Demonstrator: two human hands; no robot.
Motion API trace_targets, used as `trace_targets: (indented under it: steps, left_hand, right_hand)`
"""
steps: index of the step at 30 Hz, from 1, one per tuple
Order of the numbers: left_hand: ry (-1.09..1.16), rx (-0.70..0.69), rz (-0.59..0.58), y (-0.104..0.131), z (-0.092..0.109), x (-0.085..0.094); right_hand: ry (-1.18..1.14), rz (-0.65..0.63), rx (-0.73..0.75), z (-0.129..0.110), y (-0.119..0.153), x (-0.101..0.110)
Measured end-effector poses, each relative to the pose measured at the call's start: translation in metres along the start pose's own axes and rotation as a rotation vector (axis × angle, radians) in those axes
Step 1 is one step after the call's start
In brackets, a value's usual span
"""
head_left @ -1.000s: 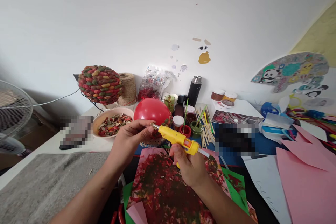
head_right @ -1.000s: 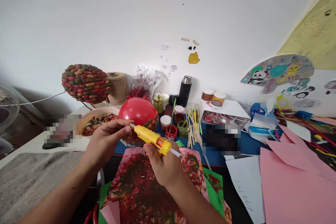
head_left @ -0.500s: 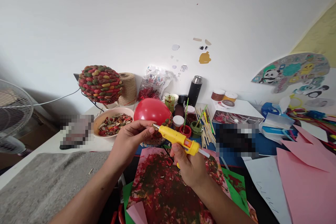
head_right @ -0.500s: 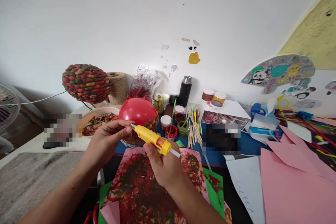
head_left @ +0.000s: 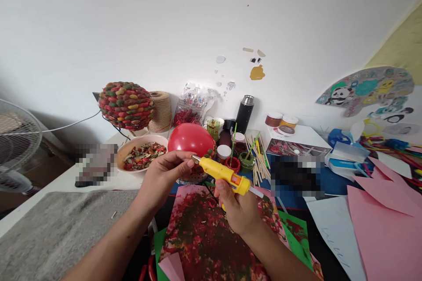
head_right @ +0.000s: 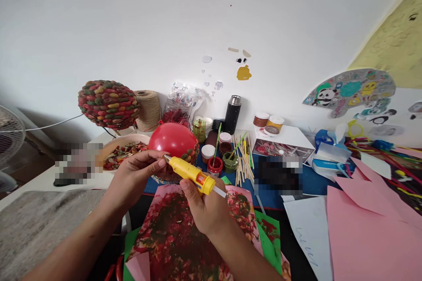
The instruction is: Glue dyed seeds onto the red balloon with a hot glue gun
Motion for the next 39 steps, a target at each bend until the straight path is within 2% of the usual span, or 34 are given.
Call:
trace_targets:
  steps: [25,32,39]
  left_hand:
    - [-0.074,-0.018,0.078,-0.0002,0.0039,-0.0018]
    - [-0.096,-0.057,0.104,0.0019,0.0074,-0.0027]
    - [-0.21,-0.129,0.161,0.0035,0.0071,-0.0026]
  right_hand:
    - [0.039,-0.007,-0.004,-0.002,-0.0026,0.0009]
    - [0.05,-0.004,0.004,-0.0023,-0.0031,0.0007]
    - [0.053,-0.006,0.003,-0.0009,-0.0032,0.0009]
Point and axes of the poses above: each hand's wrist, its own y-axis away from the middle knuckle, its own x-axis out of the back of the hand, z = x × y, the point moved 1 cm from there along -y, towards the middle knuckle, and after that the axes turned 12 degrees about x, right-handed, at the moved point
